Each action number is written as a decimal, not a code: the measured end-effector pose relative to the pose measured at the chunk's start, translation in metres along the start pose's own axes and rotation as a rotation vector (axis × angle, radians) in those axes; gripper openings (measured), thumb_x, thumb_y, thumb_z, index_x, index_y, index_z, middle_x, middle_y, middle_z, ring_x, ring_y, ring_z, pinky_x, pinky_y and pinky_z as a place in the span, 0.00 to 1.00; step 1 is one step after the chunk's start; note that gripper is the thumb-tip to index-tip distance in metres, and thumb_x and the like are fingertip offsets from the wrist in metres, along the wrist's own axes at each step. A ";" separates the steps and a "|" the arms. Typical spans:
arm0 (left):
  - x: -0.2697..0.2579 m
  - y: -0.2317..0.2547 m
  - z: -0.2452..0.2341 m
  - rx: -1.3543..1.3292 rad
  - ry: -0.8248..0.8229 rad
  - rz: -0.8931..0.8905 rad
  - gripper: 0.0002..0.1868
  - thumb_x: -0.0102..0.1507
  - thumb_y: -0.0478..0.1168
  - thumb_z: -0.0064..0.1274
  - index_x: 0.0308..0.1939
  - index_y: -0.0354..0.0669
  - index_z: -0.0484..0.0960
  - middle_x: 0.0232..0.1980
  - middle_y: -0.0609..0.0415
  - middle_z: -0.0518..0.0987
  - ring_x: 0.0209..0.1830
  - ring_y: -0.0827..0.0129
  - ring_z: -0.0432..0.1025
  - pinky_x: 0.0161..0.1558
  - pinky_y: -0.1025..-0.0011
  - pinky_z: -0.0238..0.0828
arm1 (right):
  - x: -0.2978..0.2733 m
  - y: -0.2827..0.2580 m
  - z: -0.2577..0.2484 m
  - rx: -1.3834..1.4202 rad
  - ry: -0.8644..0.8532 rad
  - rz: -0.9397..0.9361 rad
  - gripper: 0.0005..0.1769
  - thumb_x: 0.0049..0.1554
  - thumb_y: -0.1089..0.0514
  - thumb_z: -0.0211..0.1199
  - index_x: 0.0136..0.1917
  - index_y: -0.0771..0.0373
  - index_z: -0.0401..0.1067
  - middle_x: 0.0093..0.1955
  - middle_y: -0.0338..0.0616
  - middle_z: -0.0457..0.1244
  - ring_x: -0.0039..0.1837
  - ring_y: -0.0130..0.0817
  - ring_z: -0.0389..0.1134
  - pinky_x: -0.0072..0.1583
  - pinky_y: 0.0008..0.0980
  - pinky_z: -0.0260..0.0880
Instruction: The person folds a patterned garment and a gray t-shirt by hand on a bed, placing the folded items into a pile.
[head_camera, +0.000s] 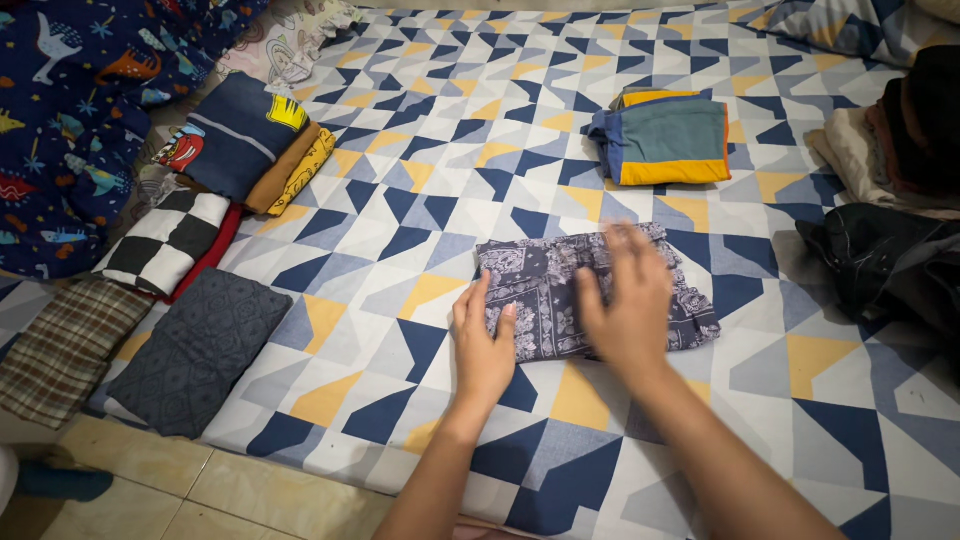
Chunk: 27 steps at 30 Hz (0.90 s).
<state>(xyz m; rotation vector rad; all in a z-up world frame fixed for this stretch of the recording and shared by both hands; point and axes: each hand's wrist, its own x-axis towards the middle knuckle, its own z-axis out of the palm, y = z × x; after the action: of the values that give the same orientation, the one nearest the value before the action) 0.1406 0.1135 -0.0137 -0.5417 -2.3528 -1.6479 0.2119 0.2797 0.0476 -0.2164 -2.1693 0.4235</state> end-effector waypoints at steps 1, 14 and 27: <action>0.000 0.000 0.000 0.020 -0.011 0.012 0.28 0.67 0.43 0.54 0.72 0.45 0.70 0.71 0.37 0.66 0.72 0.45 0.61 0.69 0.57 0.59 | -0.004 -0.012 -0.003 -0.003 -0.009 -0.054 0.30 0.58 0.56 0.66 0.72 0.61 0.67 0.73 0.58 0.59 0.75 0.57 0.57 0.74 0.52 0.55; -0.010 0.042 -0.049 0.214 -0.397 0.377 0.35 0.49 0.48 0.71 0.60 0.50 0.81 0.74 0.44 0.67 0.75 0.45 0.55 0.70 0.49 0.46 | 0.019 0.030 -0.066 0.361 -0.659 0.969 0.22 0.53 0.50 0.73 0.57 0.63 0.74 0.39 0.53 0.69 0.39 0.39 0.71 0.38 0.34 0.69; -0.013 0.022 -0.032 0.273 -0.412 0.375 0.36 0.59 0.22 0.40 0.71 0.47 0.72 0.76 0.49 0.67 0.81 0.50 0.52 0.77 0.54 0.46 | 0.006 0.049 -0.033 0.872 -0.578 0.878 0.06 0.59 0.64 0.61 0.48 0.70 0.73 0.45 0.45 0.72 0.48 0.33 0.76 0.43 0.30 0.77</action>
<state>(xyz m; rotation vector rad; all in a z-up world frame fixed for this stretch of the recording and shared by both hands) 0.1608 0.0877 0.0119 -1.2693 -2.4839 -1.1094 0.2349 0.3338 0.0516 -0.5941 -2.0776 2.0640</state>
